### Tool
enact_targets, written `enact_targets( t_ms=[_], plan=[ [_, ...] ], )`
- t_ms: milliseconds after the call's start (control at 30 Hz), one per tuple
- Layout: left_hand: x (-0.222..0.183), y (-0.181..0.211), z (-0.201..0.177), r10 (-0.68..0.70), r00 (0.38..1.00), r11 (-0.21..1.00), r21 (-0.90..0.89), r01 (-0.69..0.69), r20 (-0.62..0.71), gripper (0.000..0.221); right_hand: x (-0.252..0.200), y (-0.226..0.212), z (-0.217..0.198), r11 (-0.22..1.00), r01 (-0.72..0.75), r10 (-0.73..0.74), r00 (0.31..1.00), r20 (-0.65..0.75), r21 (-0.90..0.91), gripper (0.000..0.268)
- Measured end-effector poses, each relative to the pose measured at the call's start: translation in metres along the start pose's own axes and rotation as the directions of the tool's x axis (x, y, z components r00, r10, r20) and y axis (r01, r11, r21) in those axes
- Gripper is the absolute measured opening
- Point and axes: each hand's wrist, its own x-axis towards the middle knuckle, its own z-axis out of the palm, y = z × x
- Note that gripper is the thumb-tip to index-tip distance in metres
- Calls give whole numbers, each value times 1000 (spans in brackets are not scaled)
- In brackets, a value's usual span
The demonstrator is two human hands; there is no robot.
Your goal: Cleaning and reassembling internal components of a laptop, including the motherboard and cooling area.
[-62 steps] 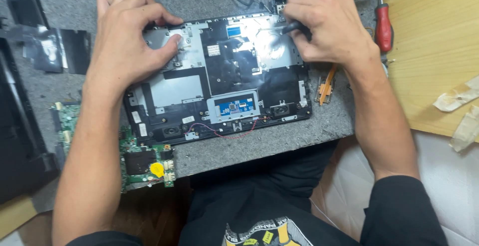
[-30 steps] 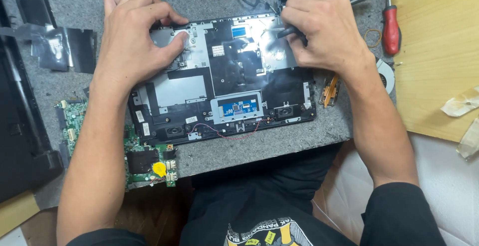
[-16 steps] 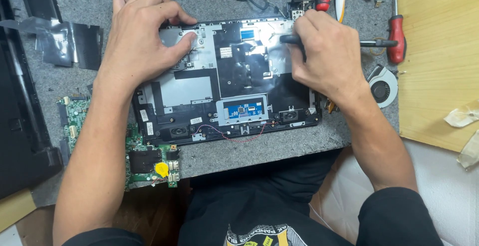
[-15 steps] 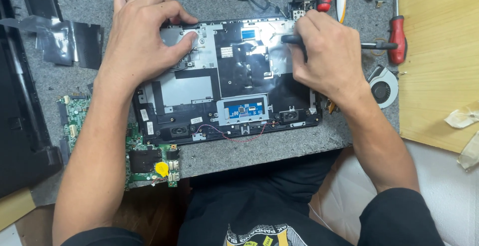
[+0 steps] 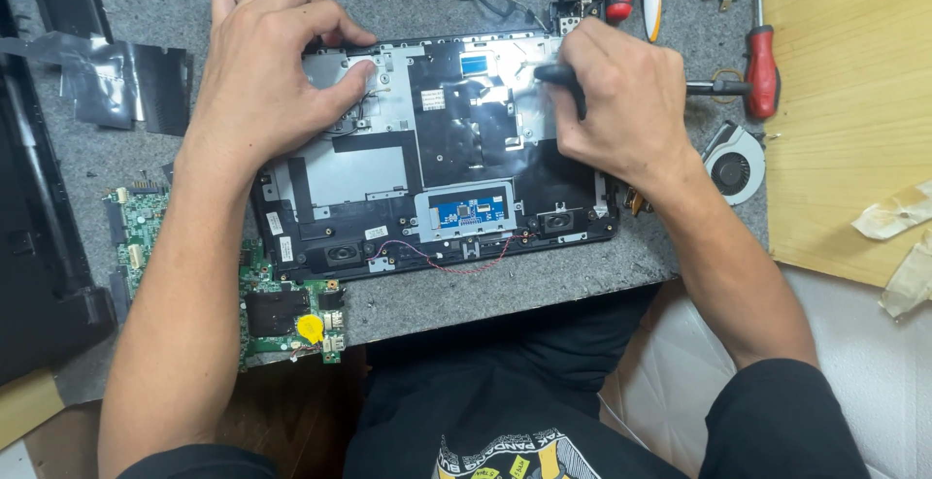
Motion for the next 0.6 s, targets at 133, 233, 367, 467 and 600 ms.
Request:
enact_targets(
  t_ms=[133, 233, 367, 467, 600],
  plan=[
    [-1, 1, 1, -27, 999, 1000, -10, 27, 17, 14, -1, 0, -1, 999, 18, -19, 999, 25, 39, 22],
    [-1, 1, 2, -5, 1000, 1000, -12, 5, 7, 13, -2, 2, 1, 998, -64, 64, 998, 5, -3, 20],
    [0, 1, -1, -27, 1000, 1000, -11, 27, 11, 14, 1, 1, 2, 1000, 17, -17, 1000, 8, -5, 24],
    [-1, 1, 1, -17, 1000, 1000, -13, 17, 14, 14, 0, 2, 5, 999, -19, 19, 1000, 3, -32, 21],
    [1, 2, 0, -47, 998, 999, -7, 47, 30, 15, -3, 2, 2, 999, 47, -47, 999, 19, -2, 25]
  ],
)
